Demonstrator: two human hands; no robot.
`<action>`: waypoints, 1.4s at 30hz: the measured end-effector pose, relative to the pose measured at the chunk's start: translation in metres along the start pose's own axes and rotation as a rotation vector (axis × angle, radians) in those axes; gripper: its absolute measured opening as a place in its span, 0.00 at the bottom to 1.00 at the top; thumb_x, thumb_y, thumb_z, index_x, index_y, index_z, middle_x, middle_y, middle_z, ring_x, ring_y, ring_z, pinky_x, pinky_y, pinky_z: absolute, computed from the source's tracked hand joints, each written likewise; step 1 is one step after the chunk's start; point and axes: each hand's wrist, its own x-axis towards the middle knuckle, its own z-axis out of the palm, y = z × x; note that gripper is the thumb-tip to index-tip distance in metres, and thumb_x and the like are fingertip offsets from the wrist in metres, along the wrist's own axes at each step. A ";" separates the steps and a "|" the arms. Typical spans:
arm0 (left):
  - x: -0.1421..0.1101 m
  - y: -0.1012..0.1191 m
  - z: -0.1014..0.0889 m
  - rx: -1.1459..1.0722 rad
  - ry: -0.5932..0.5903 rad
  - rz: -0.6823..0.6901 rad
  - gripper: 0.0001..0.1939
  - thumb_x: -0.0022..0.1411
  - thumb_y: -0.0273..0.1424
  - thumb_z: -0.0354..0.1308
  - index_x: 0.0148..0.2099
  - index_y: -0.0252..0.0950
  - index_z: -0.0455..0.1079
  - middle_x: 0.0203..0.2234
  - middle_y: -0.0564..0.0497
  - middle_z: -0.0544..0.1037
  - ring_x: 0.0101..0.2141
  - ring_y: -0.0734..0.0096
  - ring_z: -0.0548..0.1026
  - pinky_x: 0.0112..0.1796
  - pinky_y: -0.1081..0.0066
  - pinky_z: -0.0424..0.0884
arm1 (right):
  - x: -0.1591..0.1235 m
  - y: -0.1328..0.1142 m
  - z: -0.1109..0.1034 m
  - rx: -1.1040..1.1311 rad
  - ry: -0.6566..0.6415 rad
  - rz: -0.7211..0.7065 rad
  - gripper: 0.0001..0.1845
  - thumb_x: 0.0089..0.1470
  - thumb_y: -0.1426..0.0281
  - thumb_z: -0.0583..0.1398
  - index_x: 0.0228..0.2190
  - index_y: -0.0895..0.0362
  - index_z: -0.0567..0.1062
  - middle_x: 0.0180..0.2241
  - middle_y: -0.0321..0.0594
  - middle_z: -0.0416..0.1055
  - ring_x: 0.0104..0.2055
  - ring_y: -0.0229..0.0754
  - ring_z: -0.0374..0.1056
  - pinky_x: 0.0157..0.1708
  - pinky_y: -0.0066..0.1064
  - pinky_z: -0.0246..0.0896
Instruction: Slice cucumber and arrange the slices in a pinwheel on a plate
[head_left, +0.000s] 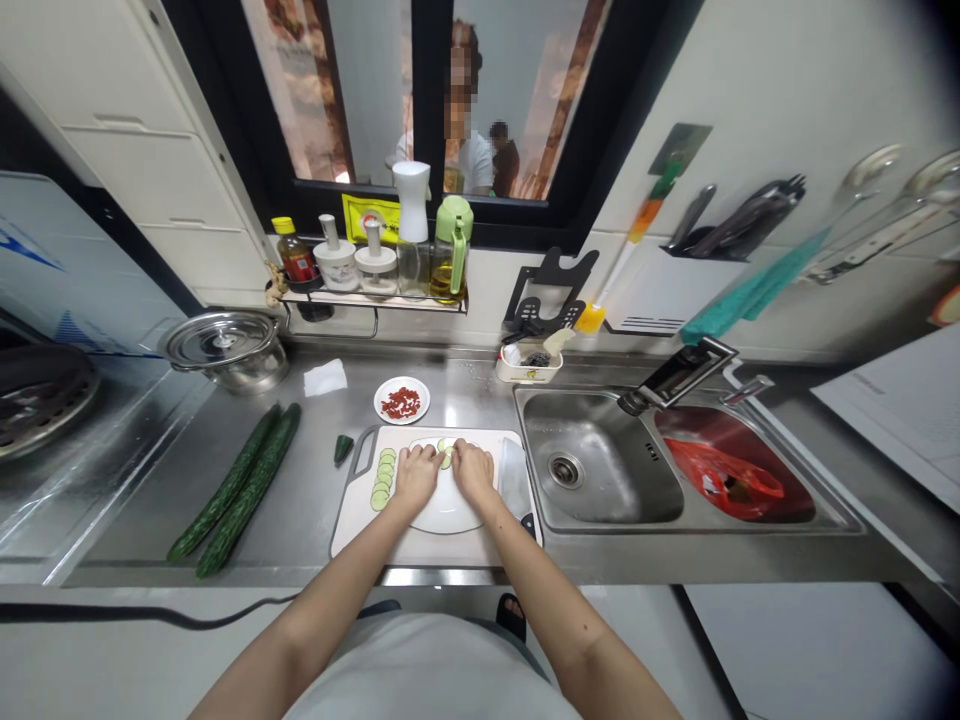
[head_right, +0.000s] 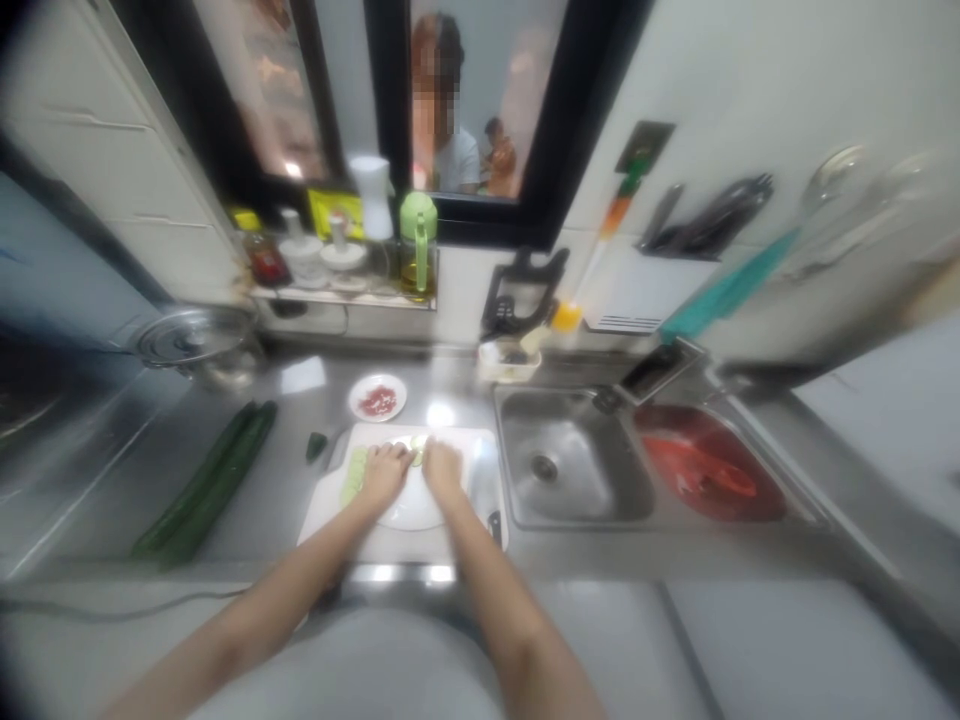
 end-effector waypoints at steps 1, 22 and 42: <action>0.000 0.000 0.000 0.003 0.001 0.003 0.17 0.66 0.28 0.44 0.52 0.44 0.69 0.43 0.44 0.72 0.44 0.59 0.65 0.43 0.60 0.54 | 0.000 0.001 -0.001 -0.013 0.003 -0.011 0.14 0.62 0.69 0.47 0.43 0.56 0.70 0.39 0.46 0.74 0.42 0.41 0.67 0.38 0.30 0.49; 0.001 -0.001 -0.003 -0.081 0.032 -0.065 0.18 0.64 0.26 0.47 0.52 0.44 0.68 0.42 0.46 0.72 0.45 0.60 0.65 0.43 0.61 0.54 | -0.008 0.005 0.002 -0.047 -0.009 -0.067 0.14 0.62 0.68 0.48 0.45 0.55 0.70 0.40 0.45 0.73 0.43 0.43 0.67 0.40 0.30 0.50; -0.002 -0.008 -0.002 -0.039 0.016 0.025 0.17 0.65 0.29 0.46 0.50 0.46 0.71 0.43 0.46 0.73 0.45 0.59 0.62 0.44 0.59 0.54 | -0.013 0.001 0.003 -0.103 -0.052 -0.195 0.18 0.63 0.69 0.47 0.48 0.52 0.71 0.40 0.45 0.73 0.41 0.42 0.67 0.41 0.31 0.51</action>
